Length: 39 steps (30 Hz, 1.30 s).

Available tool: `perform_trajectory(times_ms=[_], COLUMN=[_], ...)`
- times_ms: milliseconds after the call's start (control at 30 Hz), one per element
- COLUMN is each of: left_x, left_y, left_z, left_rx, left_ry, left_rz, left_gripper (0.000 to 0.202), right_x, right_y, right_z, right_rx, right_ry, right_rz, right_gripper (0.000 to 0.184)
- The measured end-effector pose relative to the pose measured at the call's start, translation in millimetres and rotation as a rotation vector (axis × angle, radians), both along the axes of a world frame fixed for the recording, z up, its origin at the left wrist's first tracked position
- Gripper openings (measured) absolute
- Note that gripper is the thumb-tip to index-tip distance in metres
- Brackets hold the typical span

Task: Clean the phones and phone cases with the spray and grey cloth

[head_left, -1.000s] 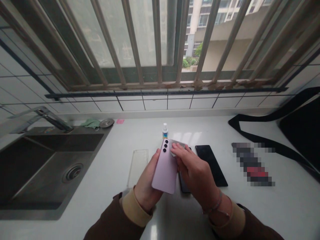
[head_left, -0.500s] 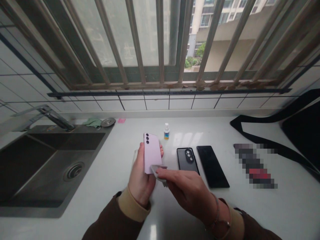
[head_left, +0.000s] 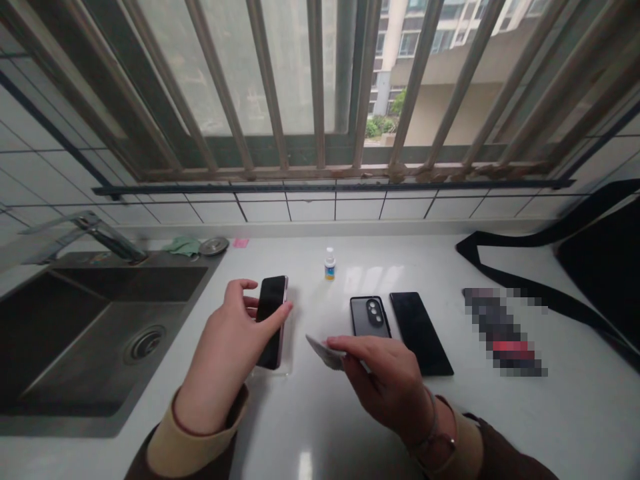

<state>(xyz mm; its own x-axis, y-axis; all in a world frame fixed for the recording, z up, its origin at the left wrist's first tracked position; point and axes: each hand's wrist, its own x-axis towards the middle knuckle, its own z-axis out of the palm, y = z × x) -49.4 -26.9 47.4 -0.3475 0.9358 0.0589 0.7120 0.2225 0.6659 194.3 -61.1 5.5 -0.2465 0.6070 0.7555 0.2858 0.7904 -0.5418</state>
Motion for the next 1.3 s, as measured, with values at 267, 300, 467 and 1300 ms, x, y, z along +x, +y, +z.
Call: perform_trajectory(times_ms=[267,300,467,1300], left_x=[17,19,32,106], left_y=[0,0,5,-1], left_z=[-13.2,-14.9,-18.9,-49.7], left_rx=[-0.291,-0.301,-0.322,-0.009], left_ry=[0.703,0.705,0.680,-0.260], left_rz=[-0.040,-0.051,-0.102,-0.447], left_gripper=[0.045,0.044,0.041,0.032], right_x=[-2,-2,-2,7], right_y=[2,2,3,-9], right_z=[-1.4,-1.4,-2.7,-4.1], right_rx=[0.001,0.001,-0.007,-0.063], right_ry=[-0.004,-0.004,-0.019,0.143], right_rz=[0.028,0.035,0.046,-0.179], right_gripper=[0.027,0.027,0.026,0.024])
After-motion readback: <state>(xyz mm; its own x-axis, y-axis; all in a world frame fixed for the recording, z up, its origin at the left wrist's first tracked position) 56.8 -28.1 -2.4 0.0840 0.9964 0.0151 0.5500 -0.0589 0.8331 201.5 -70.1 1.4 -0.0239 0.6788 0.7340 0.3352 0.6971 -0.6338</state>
